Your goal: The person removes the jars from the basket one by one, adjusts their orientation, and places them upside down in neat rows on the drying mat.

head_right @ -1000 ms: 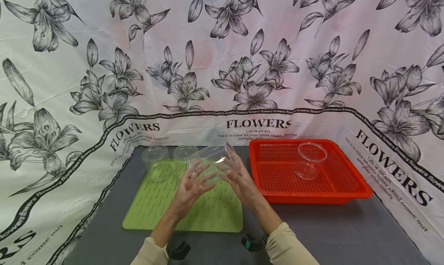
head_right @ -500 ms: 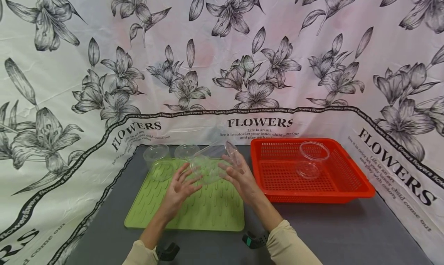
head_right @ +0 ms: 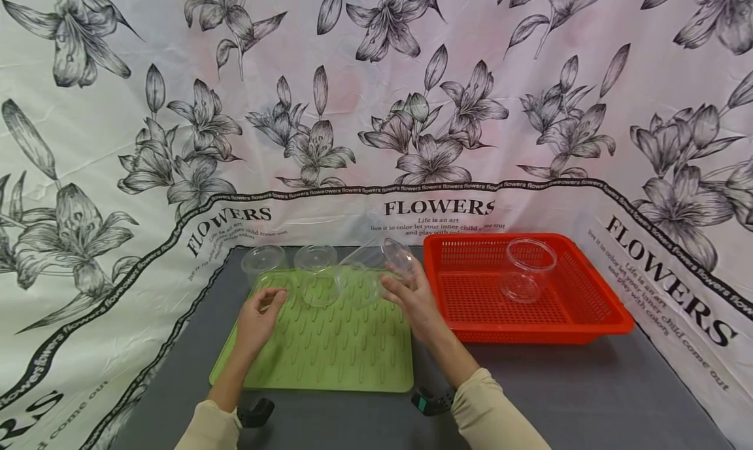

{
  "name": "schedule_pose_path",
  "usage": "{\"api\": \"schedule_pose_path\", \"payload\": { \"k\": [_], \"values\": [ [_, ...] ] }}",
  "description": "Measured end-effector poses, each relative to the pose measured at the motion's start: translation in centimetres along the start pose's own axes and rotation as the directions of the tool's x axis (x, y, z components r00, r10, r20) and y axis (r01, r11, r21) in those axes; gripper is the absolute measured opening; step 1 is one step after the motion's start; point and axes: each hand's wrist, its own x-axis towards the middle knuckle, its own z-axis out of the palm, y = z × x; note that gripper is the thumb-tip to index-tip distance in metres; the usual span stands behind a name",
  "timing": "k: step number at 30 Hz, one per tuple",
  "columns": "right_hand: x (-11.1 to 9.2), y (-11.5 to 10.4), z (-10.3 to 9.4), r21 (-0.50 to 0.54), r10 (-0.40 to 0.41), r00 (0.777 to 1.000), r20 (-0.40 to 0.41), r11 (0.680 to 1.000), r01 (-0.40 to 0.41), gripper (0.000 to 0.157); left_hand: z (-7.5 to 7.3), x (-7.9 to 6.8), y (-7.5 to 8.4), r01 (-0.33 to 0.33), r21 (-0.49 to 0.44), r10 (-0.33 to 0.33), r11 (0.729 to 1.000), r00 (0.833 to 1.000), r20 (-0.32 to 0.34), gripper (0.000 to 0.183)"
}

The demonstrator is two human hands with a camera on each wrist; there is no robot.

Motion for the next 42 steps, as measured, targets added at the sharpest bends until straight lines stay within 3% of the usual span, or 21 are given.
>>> {"api": "schedule_pose_path", "payload": {
  "k": [7, 10, 13, 16, 19, 24, 27, 33, 42],
  "values": [
    [0.5, 0.4, 0.3, -0.04, 0.002, 0.996, -0.086, 0.999, -0.006, 0.08, -2.6, 1.4, -1.4, 0.009, 0.132, 0.005, 0.991, 0.994, -0.109, 0.027],
    [0.8, 0.8, 0.4, -0.056, 0.003, 0.99, -0.138, 0.998, -0.01, 0.08, -3.4, 1.7, -2.0, 0.025, 0.187, -0.009, 0.982, 0.996, -0.089, 0.02],
    [1.2, 1.1, 0.6, -0.095, 0.008, 0.982, -0.187, 0.995, -0.027, 0.08, -4.2, 1.6, -2.4, 0.07, 0.26, -0.069, 0.963, 0.998, -0.012, 0.02],
    [1.5, 1.5, 0.8, -0.137, 0.004, 0.976, -0.218, 0.99, -0.034, 0.085, -4.7, 1.4, -2.8, 0.09, 0.381, -0.133, 0.92, 0.987, 0.088, 0.028],
    [1.7, 1.9, 1.0, -0.178, -0.018, 0.973, -0.229, 0.984, -0.023, 0.09, -5.1, 1.2, -3.2, 0.051, 0.502, -0.157, 0.863, 0.973, 0.171, 0.036],
    [2.3, 2.4, 1.1, -0.281, -0.035, 0.969, -0.245, 0.959, -0.036, 0.094, -5.3, 1.1, -4.3, -0.019, 0.635, -0.183, 0.772, 0.951, 0.251, 0.055],
    [2.7, 2.6, 1.2, -0.343, -0.03, 0.967, -0.254, 0.937, -0.061, 0.096, -5.4, 1.0, -4.8, -0.02, 0.673, -0.225, 0.74, 0.934, 0.276, 0.065],
    [3.9, 3.1, 1.4, -0.431, -0.032, 0.962, -0.27, 0.898, -0.091, 0.101, -5.4, 0.7, -5.0, -0.001, 0.673, -0.275, 0.74, 0.912, 0.304, 0.077],
    [4.7, 4.5, 1.0, -0.549, -0.016, 0.954, -0.298, 0.82, -0.158, 0.101, -4.8, 0.5, -5.0, -0.004, 0.659, -0.288, 0.752, 0.897, 0.335, 0.083]
  ]
}}
